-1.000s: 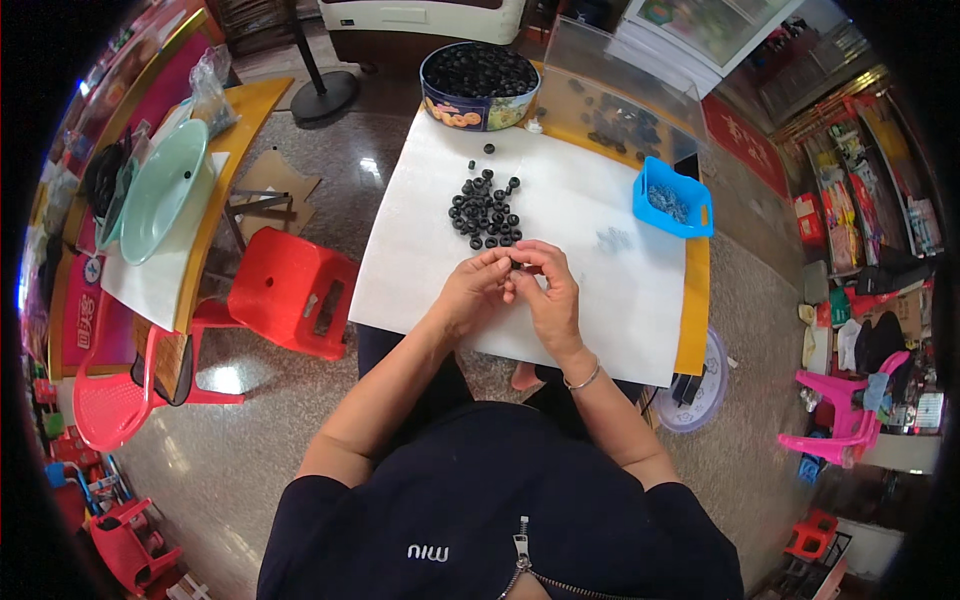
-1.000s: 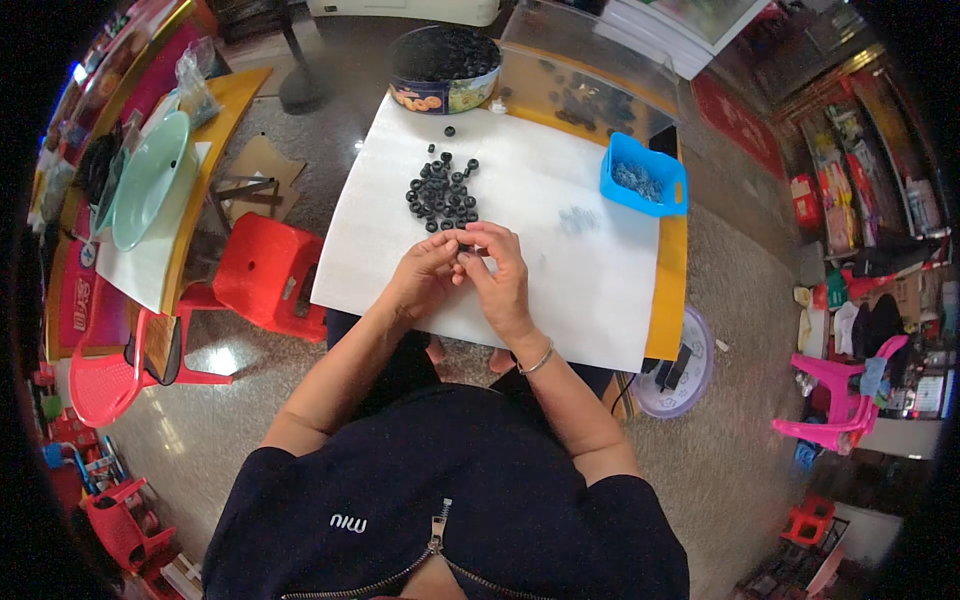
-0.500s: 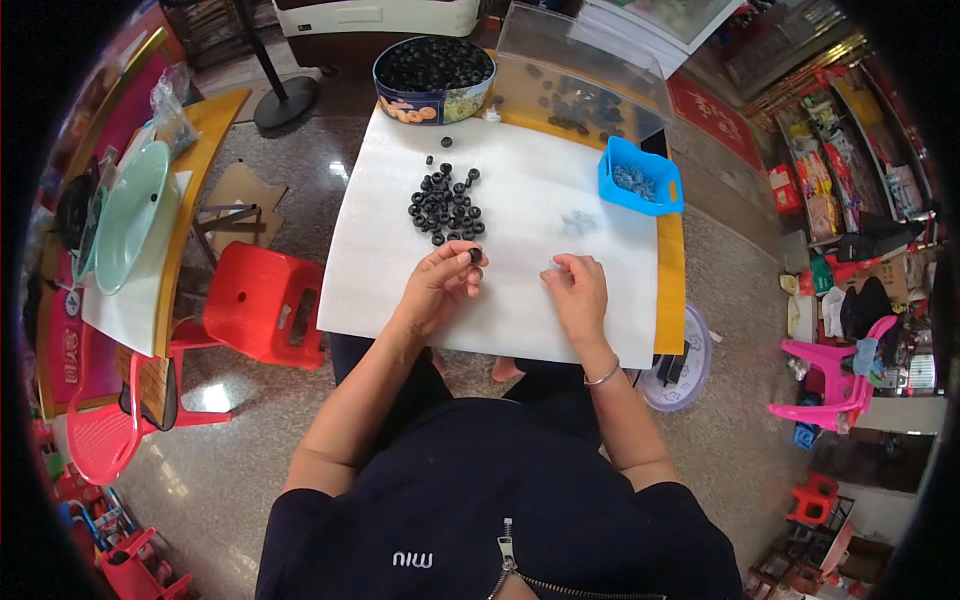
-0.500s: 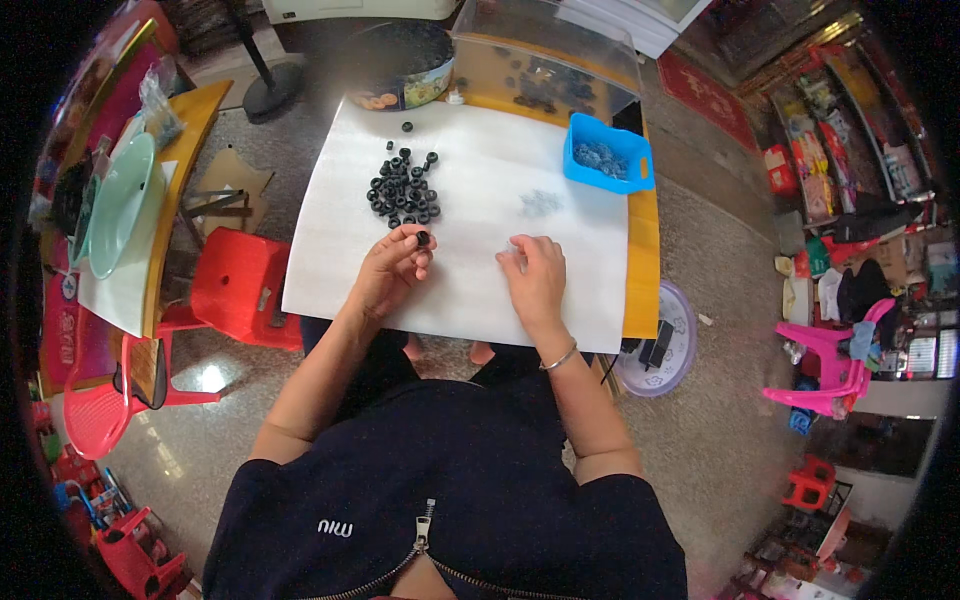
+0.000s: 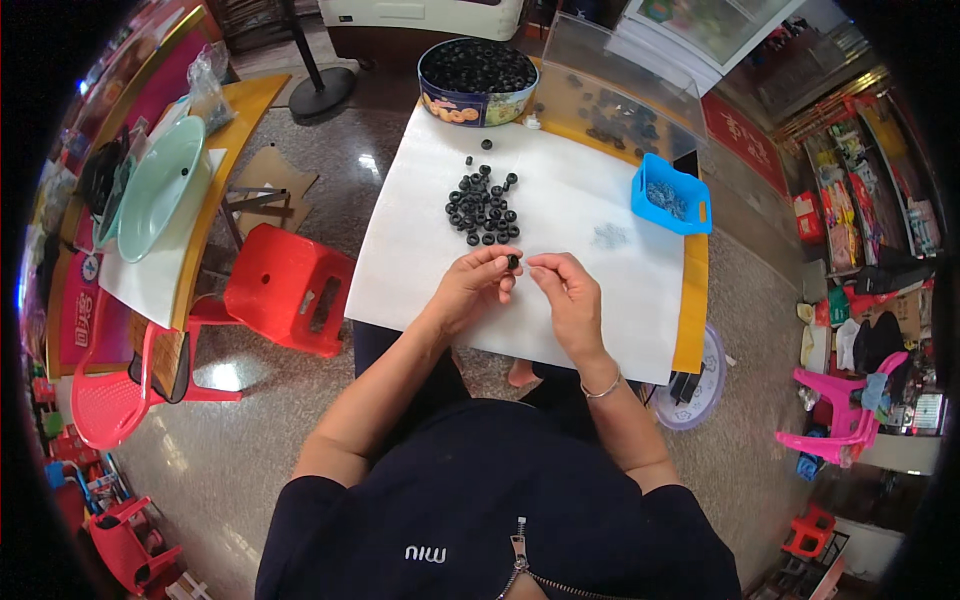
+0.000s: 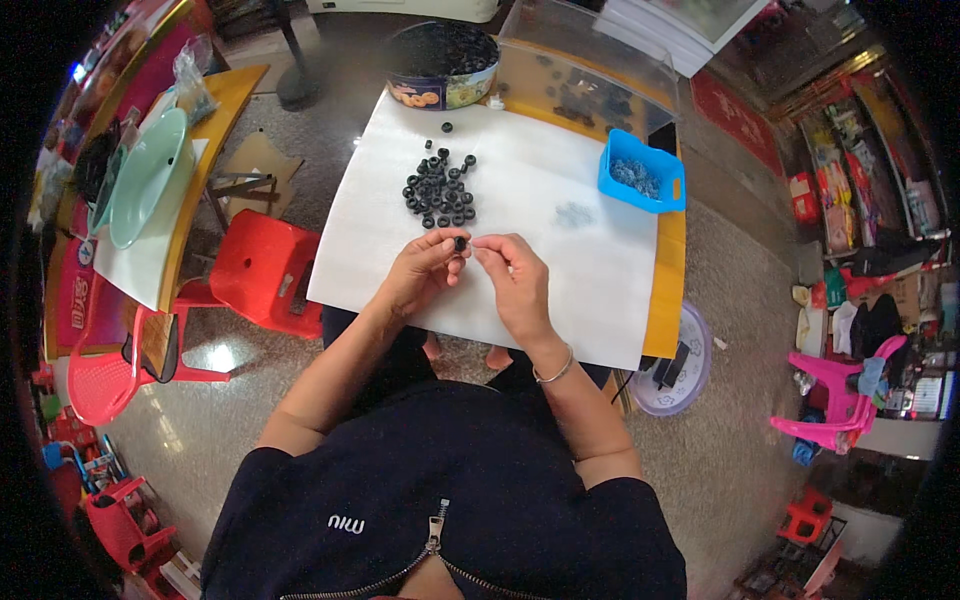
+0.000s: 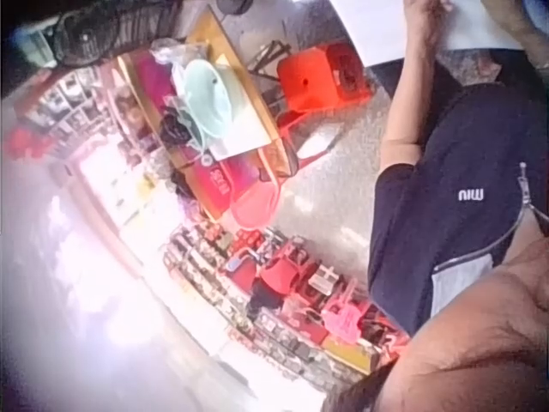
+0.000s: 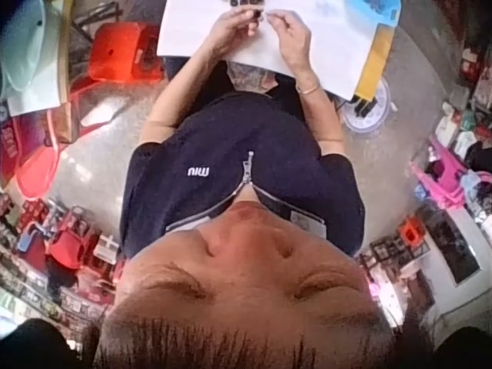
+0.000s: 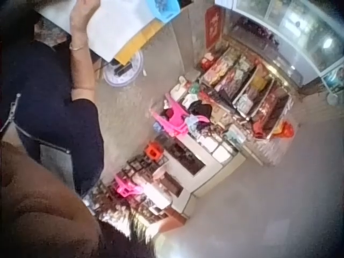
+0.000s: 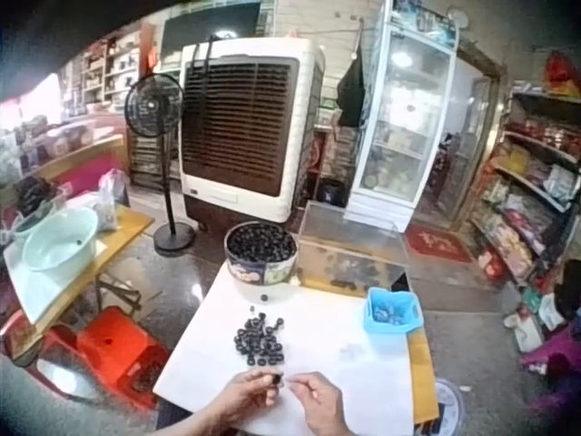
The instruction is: The person assembles small black plastic or rubber components by hand at a table.
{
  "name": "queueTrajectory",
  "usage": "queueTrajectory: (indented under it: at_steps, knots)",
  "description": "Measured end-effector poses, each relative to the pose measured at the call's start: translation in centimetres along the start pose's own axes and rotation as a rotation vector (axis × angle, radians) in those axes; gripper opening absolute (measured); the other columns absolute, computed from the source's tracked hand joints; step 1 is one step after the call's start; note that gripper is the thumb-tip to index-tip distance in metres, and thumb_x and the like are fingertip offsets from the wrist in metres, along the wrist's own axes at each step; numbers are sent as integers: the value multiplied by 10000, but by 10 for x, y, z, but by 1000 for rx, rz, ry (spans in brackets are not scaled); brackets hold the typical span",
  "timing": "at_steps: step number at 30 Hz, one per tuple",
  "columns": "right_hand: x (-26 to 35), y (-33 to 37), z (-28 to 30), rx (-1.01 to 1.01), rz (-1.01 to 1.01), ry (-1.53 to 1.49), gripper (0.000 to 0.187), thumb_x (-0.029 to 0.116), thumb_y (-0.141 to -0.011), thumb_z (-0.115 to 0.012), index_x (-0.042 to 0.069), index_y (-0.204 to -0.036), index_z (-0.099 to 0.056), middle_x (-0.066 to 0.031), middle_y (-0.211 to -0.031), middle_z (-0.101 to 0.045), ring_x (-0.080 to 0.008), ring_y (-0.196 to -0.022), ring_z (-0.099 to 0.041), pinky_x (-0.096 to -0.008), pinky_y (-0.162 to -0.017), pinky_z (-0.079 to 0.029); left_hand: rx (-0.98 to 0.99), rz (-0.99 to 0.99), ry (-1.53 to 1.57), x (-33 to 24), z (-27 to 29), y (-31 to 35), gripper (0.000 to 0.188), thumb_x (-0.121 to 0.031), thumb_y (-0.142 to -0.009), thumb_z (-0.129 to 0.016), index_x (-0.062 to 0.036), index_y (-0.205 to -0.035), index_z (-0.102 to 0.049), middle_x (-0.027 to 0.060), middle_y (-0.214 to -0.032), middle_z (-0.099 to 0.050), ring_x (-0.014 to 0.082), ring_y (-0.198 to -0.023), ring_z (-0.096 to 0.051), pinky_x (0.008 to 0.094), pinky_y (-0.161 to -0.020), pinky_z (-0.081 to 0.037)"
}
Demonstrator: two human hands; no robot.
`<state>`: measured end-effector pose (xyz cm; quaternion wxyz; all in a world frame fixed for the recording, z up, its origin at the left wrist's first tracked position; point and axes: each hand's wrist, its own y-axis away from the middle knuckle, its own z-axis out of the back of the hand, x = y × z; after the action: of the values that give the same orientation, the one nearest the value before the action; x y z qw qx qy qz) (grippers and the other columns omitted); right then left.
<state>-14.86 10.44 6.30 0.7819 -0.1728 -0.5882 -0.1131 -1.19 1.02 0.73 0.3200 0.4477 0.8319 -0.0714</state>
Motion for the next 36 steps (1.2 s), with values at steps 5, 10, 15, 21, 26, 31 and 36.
queueTrajectory:
  at_steps: [5,10,15,21,26,31,36]
  knots:
    - [2,-2,-7,11,54,120,109,73,-878,-599,-2,-947,-639,-36,-879,-619,-89,-775,-551,-232,-716,-450,-29,49,-51,-2,-5,3,231,-161,-918,-578,-15,-1097,-594,22,-757,-592,90,-621,-551,219,-613,-472]
    - [1,-2,-9,-27,27,68,102,82,-843,-633,-11,-883,-619,-70,-836,-607,-133,-718,-577,-263,-650,-463,-23,48,-67,-1,-1,4,223,-147,-919,-573,-13,-1096,-597,29,-755,-592,93,-619,-552,220,-613,-475]
    - [1,-4,-7,25,37,90,98,77,-829,-646,-7,-858,-605,-68,-815,-588,-127,-691,-563,-262,-634,-459,-20,51,-50,0,-3,3,222,-137,-920,-569,-4,-1096,-597,38,-773,-602,99,-626,-558,227,-619,-487]
    - [2,-9,-9,29,113,204,117,80,-823,-651,2,-864,-574,-62,-805,-577,-124,-685,-555,-260,-627,-459,3,67,-74,-2,-3,3,229,-143,-921,-568,8,-1090,-599,41,-805,-613,97,-646,-565,229,-626,-492]
    - [3,-15,-5,89,-58,-7,106,84,-826,-651,12,-858,-580,-8,-762,-589,-80,-695,-516,-229,-658,-437,15,71,-35,-3,0,4,245,-160,-921,-573,4,-1102,-591,39,-776,-604,91,-634,-557,231,-632,-491]
    - [0,-28,-10,102,84,120,109,86,-830,-648,-1,-855,-587,-45,-768,-593,-105,-687,-550,-253,-634,-459,20,44,58,-1,6,-1,251,-160,-923,-571,0,-1116,-580,50,-841,-607,84,-641,-554,215,-623,-491]
    - [-6,-78,-11,2,247,310,75,55,-798,-630,41,-872,-622,-79,-826,-581,-209,-737,-548,-310,-673,-457,36,41,104,-3,6,-1,266,-175,-917,-582,-3,-1119,-570,64,-920,-600,88,-689,-546,204,-605,-485]
